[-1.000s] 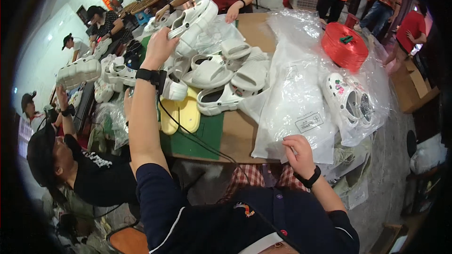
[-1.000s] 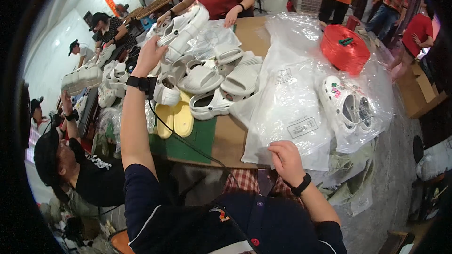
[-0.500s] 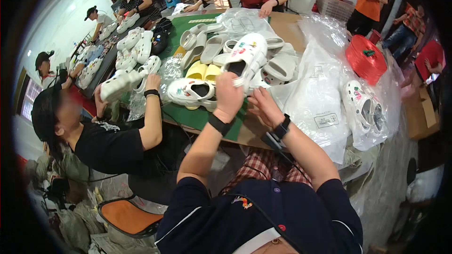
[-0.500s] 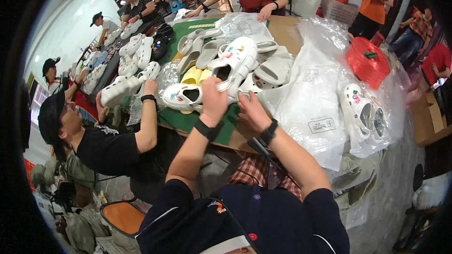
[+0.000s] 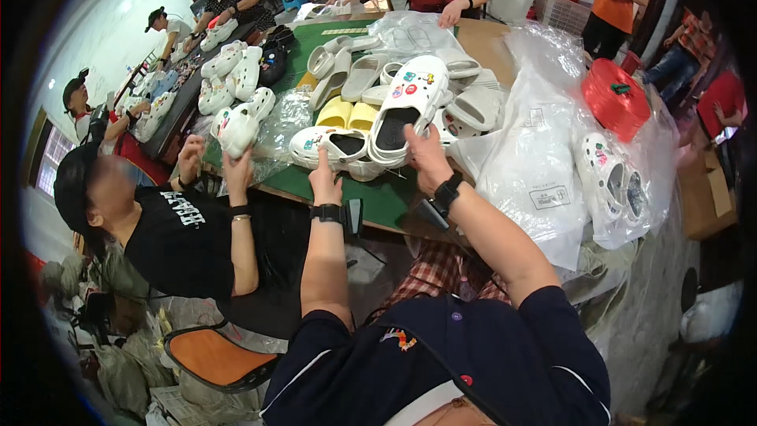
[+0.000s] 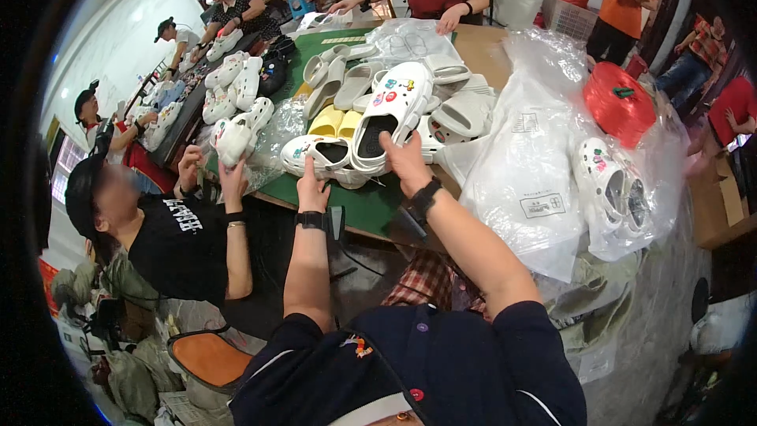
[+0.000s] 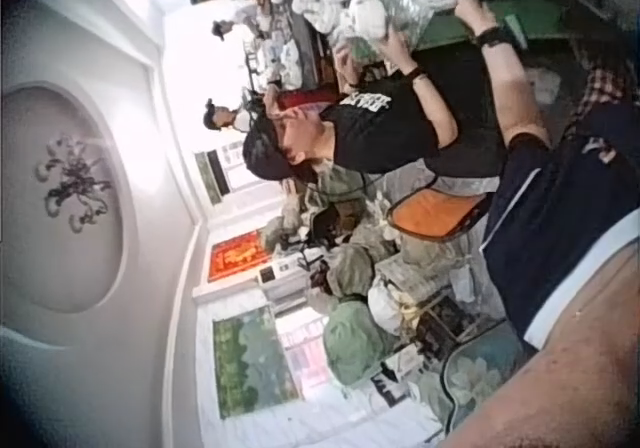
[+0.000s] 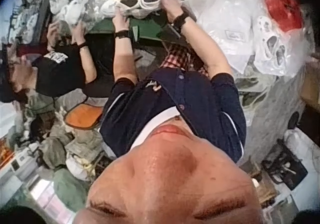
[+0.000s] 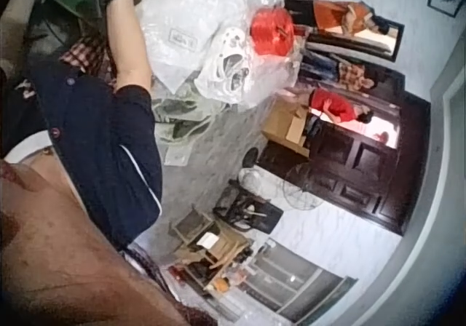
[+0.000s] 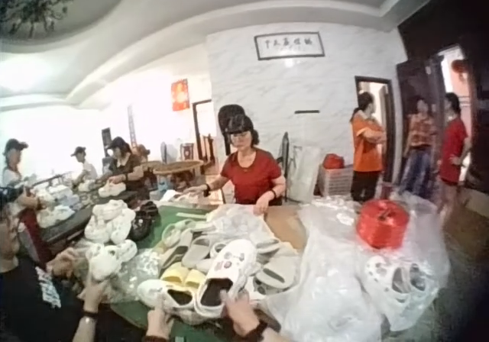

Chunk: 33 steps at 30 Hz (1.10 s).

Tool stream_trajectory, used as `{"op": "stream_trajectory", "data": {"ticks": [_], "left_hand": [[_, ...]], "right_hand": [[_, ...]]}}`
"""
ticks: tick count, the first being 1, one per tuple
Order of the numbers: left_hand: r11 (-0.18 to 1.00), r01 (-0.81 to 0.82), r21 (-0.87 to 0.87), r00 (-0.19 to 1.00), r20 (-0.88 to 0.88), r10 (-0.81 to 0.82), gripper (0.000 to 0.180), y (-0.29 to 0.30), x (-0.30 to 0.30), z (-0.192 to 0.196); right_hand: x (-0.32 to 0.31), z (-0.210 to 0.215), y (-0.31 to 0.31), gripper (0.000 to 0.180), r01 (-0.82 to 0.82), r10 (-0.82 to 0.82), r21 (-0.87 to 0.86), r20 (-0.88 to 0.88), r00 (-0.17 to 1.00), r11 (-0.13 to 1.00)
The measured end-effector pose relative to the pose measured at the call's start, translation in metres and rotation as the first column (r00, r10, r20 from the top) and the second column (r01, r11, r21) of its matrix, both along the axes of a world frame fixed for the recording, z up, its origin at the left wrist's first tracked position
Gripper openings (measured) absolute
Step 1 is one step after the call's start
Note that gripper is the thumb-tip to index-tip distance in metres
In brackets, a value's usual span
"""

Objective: Packing pairs of clogs into plastic bags and placing them into a larger transport sack.

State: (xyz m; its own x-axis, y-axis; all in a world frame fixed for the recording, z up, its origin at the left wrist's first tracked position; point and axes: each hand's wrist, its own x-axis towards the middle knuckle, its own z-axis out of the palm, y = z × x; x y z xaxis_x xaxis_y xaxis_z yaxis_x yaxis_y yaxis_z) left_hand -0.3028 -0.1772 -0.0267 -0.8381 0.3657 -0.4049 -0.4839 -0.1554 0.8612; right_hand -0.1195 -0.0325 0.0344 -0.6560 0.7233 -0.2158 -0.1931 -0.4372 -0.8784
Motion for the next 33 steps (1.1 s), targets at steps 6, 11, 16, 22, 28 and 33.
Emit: {"op": "stream_trajectory", "data": {"ticks": [6,11,16,22,28,33], "left_hand": [[0.995,0.098,0.015,0.993,0.072,-0.098,0.076,0.021,0.01,0.014],[0.989,0.098,0.108,0.995,-0.023,-0.096,0.061,0.023,0.005,-0.005],[0.951,0.122,0.284,0.993,-0.038,-0.116,0.031,0.03,0.039,-0.01],[0.936,0.227,0.27,0.966,-0.187,-0.18,0.051,0.048,0.081,-0.014],[0.495,0.47,0.731,0.814,-0.143,-0.562,0.055,0.004,0.085,-0.028],[0.574,0.343,0.743,0.918,-0.136,-0.372,0.054,-0.03,0.047,-0.062]], "right_hand": [[-0.008,-0.021,0.021,0.082,0.154,-0.134,0.269,-0.093,0.987,0.951],[0.022,-0.026,0.008,0.087,0.251,-0.133,0.348,-0.33,0.935,0.903],[0.06,-0.011,-0.001,0.066,0.11,-0.011,0.302,-0.313,0.95,0.947],[0.085,0.006,-0.008,0.042,-0.188,0.19,0.039,-0.308,0.932,0.981],[0.059,0.0,-0.036,0.046,-0.292,0.265,0.576,0.133,0.955,0.763],[0.026,0.006,-0.055,0.05,-0.435,-0.19,0.861,0.488,0.852,0.262]]}}
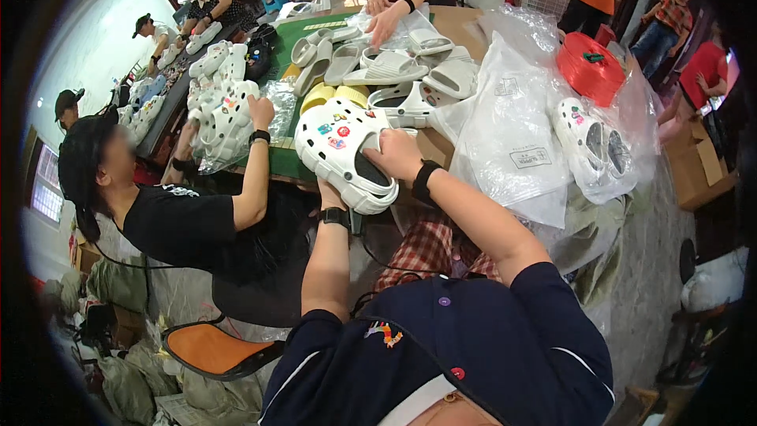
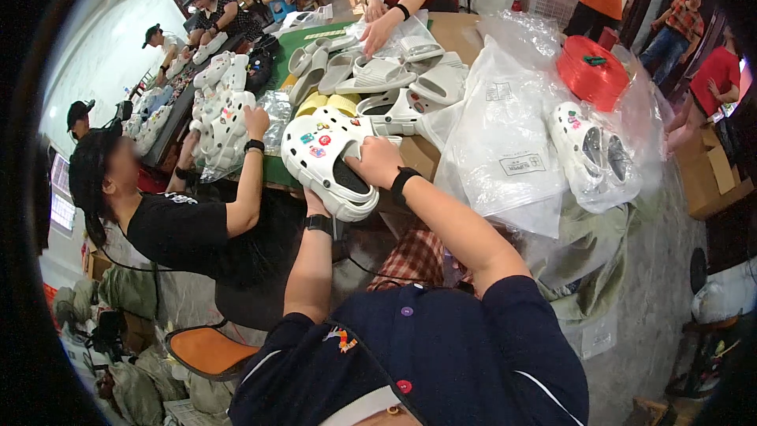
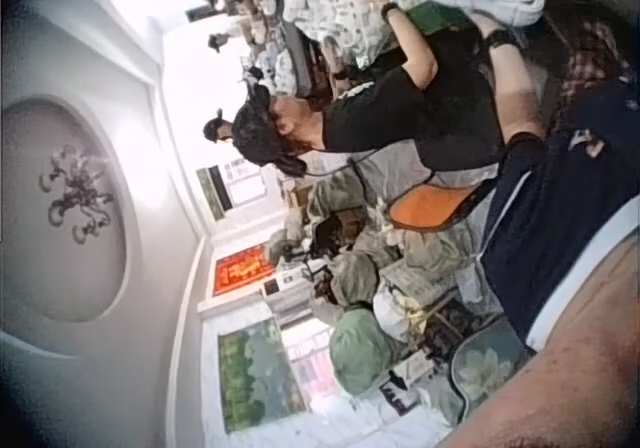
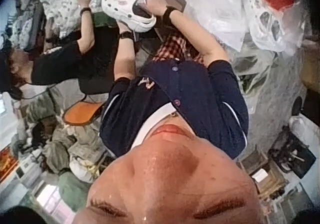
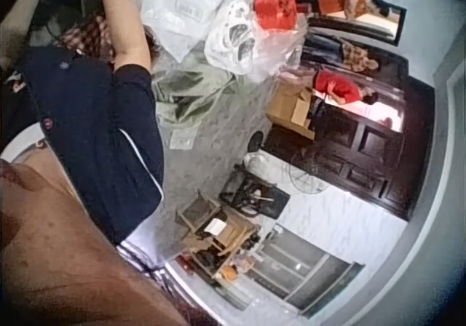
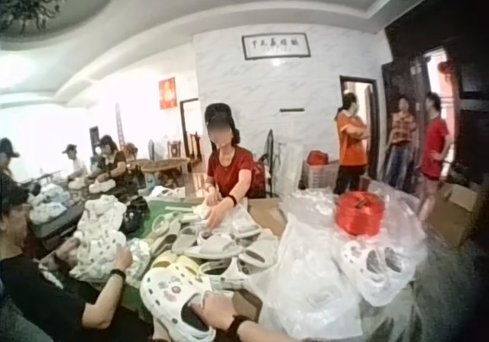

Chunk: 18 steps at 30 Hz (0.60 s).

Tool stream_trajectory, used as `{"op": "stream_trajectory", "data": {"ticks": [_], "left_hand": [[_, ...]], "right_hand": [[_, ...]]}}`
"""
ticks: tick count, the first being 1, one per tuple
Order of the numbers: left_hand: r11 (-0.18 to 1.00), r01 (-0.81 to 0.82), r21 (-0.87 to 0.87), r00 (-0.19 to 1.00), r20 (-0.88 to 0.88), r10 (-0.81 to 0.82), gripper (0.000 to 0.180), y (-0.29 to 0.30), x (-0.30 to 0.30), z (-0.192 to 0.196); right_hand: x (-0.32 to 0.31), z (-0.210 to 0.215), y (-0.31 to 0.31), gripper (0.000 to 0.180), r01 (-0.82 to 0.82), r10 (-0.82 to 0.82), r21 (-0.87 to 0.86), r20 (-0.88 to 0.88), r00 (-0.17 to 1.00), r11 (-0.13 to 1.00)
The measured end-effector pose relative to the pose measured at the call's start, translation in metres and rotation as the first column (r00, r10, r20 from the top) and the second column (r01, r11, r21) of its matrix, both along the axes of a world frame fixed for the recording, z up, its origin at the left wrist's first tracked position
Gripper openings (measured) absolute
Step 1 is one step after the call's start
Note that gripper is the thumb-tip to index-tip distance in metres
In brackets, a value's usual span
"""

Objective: Packing pairs of clogs into plastic bags and placing them into a larger transport sack.

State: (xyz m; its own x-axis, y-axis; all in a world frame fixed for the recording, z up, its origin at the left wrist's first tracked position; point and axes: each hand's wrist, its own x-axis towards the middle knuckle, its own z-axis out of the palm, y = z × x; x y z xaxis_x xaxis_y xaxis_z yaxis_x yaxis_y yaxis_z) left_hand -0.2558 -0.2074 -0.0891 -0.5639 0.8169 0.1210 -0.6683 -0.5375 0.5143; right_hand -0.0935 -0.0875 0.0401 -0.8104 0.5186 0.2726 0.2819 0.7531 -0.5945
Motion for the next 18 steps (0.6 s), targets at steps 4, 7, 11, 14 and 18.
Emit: {"op": "stream_trajectory", "data": {"ticks": [4,7,11,14,18], "left_hand": [[0.991,-0.095,-0.093,0.994,0.05,0.1,0.055,-0.003,0.033,0.036],[0.998,0.007,-0.068,0.992,0.126,0.001,0.059,-0.003,0.041,0.041],[0.998,-0.028,-0.055,0.989,0.144,0.036,0.059,-0.01,0.054,0.042],[0.999,-0.047,-0.021,0.992,0.118,0.049,0.057,-0.015,0.058,0.039],[0.964,-0.194,-0.183,0.972,0.095,0.214,0.052,-0.013,0.043,0.007]], "right_hand": [[0.01,-0.005,0.002,0.045,0.15,-0.132,0.292,-0.079,0.988,0.944],[0.019,0.003,0.0,0.052,0.275,-0.27,0.213,-0.054,0.961,0.937],[0.011,0.008,0.013,0.08,0.179,-0.208,0.121,0.302,0.931,0.976],[0.0,0.001,0.04,0.076,0.03,-0.003,-0.147,0.186,0.983,0.989],[-0.002,0.001,0.027,0.06,-0.111,0.148,-0.33,0.088,0.985,0.937]]}}
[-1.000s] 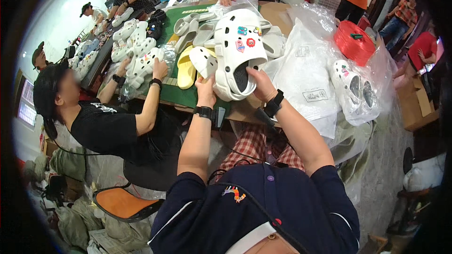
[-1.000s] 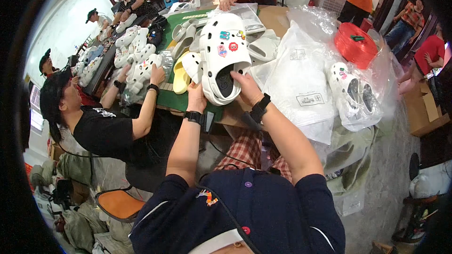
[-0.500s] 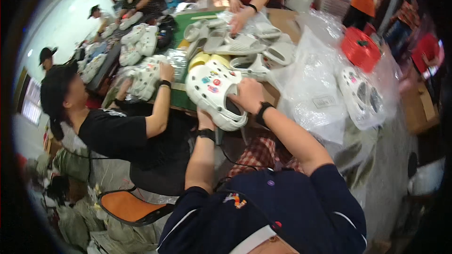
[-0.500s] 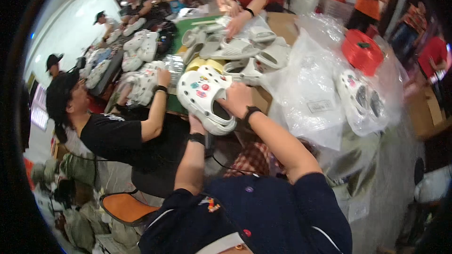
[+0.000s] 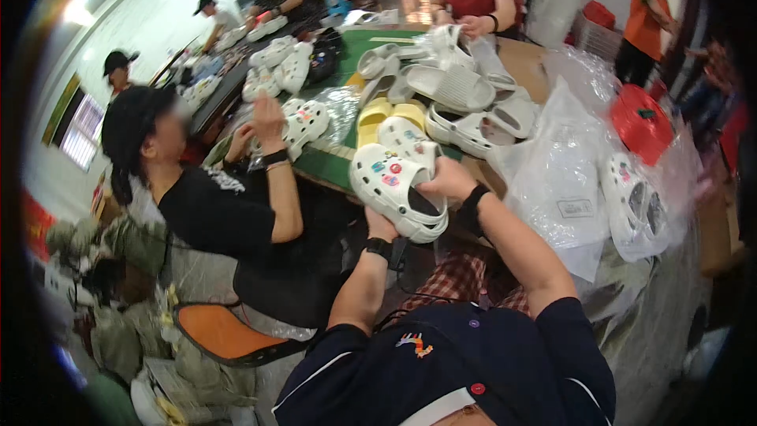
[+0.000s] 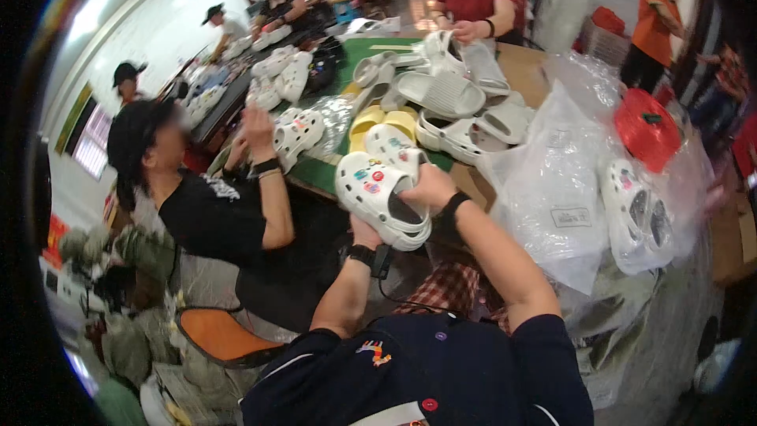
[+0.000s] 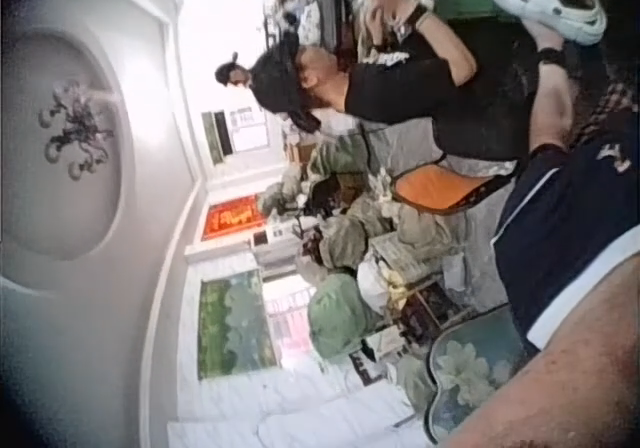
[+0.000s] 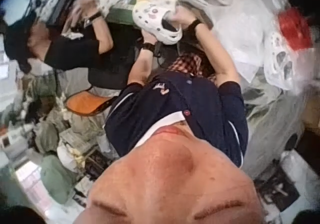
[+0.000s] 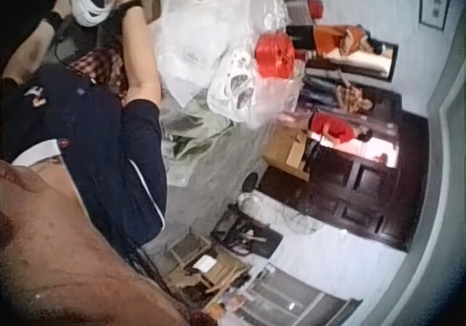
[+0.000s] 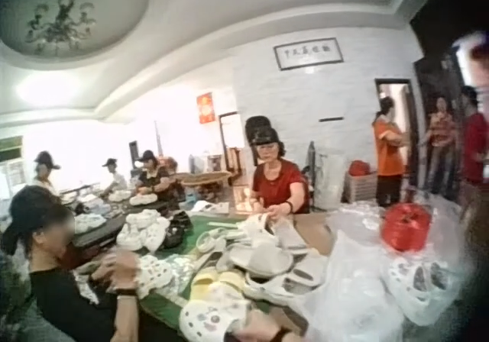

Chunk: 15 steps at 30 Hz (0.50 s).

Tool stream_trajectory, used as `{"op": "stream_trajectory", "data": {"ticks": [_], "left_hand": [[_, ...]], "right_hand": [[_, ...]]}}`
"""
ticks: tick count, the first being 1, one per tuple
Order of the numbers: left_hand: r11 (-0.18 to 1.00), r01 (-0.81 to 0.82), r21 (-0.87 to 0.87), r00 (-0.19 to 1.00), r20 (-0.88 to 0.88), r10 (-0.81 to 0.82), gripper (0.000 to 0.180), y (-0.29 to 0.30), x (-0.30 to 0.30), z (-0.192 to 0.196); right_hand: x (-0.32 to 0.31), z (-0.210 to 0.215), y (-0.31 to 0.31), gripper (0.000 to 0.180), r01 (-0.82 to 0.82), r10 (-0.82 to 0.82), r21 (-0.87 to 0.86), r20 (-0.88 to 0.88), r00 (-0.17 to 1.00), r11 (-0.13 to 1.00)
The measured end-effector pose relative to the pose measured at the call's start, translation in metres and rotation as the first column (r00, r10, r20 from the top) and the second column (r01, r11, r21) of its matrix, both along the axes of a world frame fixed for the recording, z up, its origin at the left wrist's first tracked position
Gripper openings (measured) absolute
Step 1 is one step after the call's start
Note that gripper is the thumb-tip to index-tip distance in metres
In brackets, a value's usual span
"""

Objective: Packing pairs of clogs into plastic bags and placing them into a larger transport sack.

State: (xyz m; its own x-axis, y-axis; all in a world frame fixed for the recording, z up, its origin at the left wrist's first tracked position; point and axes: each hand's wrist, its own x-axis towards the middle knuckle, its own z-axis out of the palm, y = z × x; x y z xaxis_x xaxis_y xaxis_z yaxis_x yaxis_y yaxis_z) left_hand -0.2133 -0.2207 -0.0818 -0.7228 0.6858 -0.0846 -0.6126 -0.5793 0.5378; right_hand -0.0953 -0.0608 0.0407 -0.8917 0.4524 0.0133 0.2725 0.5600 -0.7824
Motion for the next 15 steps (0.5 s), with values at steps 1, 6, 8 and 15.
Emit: {"op": "stream_trajectory", "data": {"ticks": [1,6,8,15], "left_hand": [[0.997,-0.056,-0.046,0.998,0.005,0.057,0.052,-0.002,-0.001,0.001],[0.932,0.299,0.205,0.952,-0.139,-0.274,0.066,-0.029,-0.002,0.031],[0.784,0.562,0.264,0.818,-0.321,-0.478,0.071,-0.032,-0.004,0.044],[0.604,0.793,0.083,0.596,-0.314,-0.739,0.065,0.051,0.08,0.115]], "right_hand": [[0.005,0.004,-0.025,0.058,0.091,-0.094,0.161,0.016,0.995,0.983],[0.034,0.037,-0.05,0.043,0.182,-0.144,0.126,-0.265,0.954,0.975],[0.054,0.054,-0.053,0.037,0.215,-0.179,0.088,-0.308,0.934,0.973],[0.203,0.077,-0.027,0.041,0.497,-0.389,0.082,-0.517,0.762,0.864]]}}
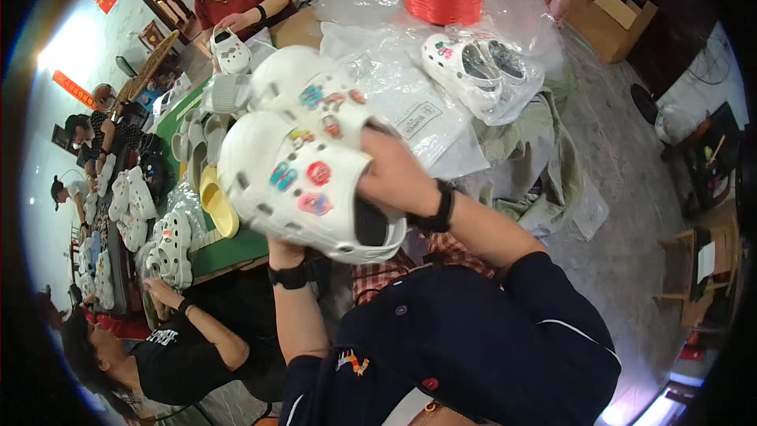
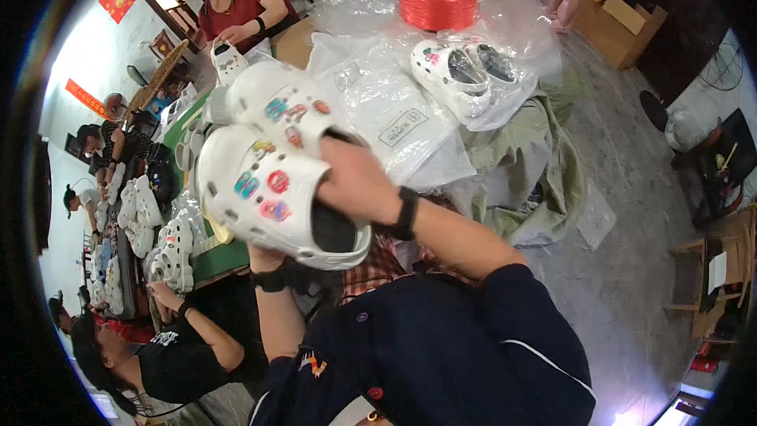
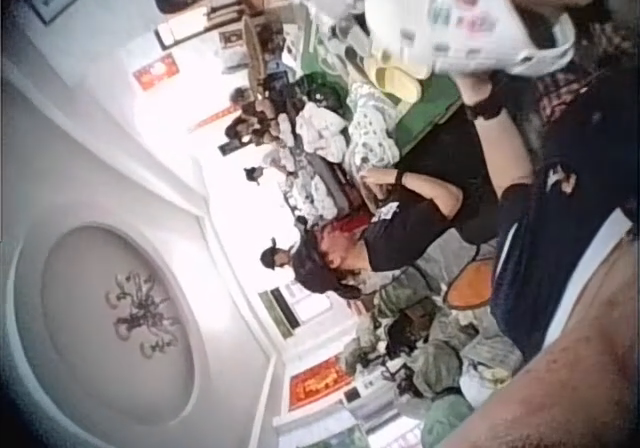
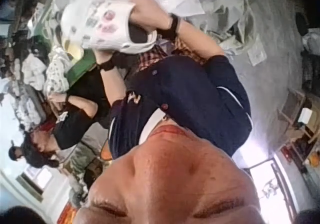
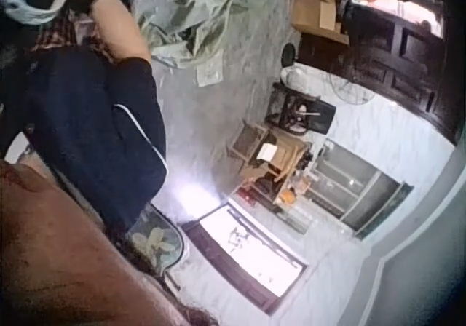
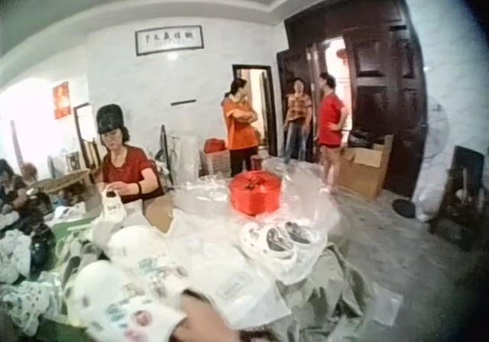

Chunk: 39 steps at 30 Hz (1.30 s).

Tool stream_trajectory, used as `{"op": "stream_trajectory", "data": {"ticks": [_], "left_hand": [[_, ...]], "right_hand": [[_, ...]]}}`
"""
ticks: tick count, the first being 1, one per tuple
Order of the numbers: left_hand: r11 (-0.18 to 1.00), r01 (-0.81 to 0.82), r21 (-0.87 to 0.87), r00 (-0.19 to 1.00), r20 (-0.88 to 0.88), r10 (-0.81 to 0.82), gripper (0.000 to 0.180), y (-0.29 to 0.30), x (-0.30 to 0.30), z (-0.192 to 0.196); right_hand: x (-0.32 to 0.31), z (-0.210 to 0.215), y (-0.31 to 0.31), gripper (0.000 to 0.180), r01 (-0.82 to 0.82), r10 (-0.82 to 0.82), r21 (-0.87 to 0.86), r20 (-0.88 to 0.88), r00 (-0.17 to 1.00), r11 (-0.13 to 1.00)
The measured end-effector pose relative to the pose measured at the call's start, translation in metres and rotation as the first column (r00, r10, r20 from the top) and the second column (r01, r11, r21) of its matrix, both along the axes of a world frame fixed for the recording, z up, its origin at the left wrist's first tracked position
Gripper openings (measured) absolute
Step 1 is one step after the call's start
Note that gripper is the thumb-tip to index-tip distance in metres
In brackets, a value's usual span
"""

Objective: Packing pairs of clogs into plastic bags and placing them into a larger transport sack.

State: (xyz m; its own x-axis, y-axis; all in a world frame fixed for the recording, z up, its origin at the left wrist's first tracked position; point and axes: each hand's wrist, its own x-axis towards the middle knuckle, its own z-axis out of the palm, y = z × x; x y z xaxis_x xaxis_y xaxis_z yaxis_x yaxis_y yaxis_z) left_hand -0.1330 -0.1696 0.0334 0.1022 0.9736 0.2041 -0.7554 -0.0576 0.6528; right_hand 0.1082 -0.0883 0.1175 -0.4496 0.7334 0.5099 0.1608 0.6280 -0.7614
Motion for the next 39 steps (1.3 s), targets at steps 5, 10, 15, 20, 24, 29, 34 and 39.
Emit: {"op": "stream_trajectory", "data": {"ticks": [5,10,15,20,24,29,34,39], "left_hand": [[0.883,-0.056,0.467,0.076,-0.88,0.47,0.03,0.074,0.11,0.023],[0.827,0.167,0.537,-0.275,-0.78,0.562,0.042,0.096,0.185,-0.006],[0.866,0.192,0.461,-0.509,-0.708,0.49,0.036,0.11,0.197,-0.03],[0.878,0.299,0.374,-0.457,-0.752,0.476,0.014,0.117,0.172,-0.034],[0.878,0.281,0.387,-0.507,-0.718,0.478,0.017,0.117,0.141,-0.031],[0.916,0.216,0.339,-0.514,-0.758,0.402,0.022,0.116,0.106,-0.013],[0.962,0.193,0.194,-0.317,-0.915,0.248,0.027,0.122,0.079,-0.029],[0.964,0.122,0.237,-0.24,-0.935,0.26,0.022,0.125,0.09,-0.036]], "right_hand": [[0.14,-0.016,-0.014,0.043,0.178,-0.294,-0.373,-0.281,0.914,0.91],[0.234,-0.082,-0.039,0.046,0.168,-0.507,-0.634,-0.4,0.764,0.755],[0.245,-0.099,-0.061,0.044,0.172,-0.572,-0.675,-0.431,0.698,0.717],[0.242,-0.104,-0.052,0.047,0.131,-0.449,-0.669,-0.328,0.831,0.731],[0.232,-0.11,-0.03,0.048,-0.004,-0.353,-0.708,-0.357,0.865,0.706],[0.218,-0.101,0.005,0.046,-0.094,-0.27,-0.698,-0.392,0.88,0.71],[0.211,-0.103,0.017,0.048,-0.131,-0.253,-0.69,-0.427,0.868,0.712],[0.214,-0.087,0.0,0.048,-0.218,-0.167,-0.699,-0.439,0.883,0.681]]}}
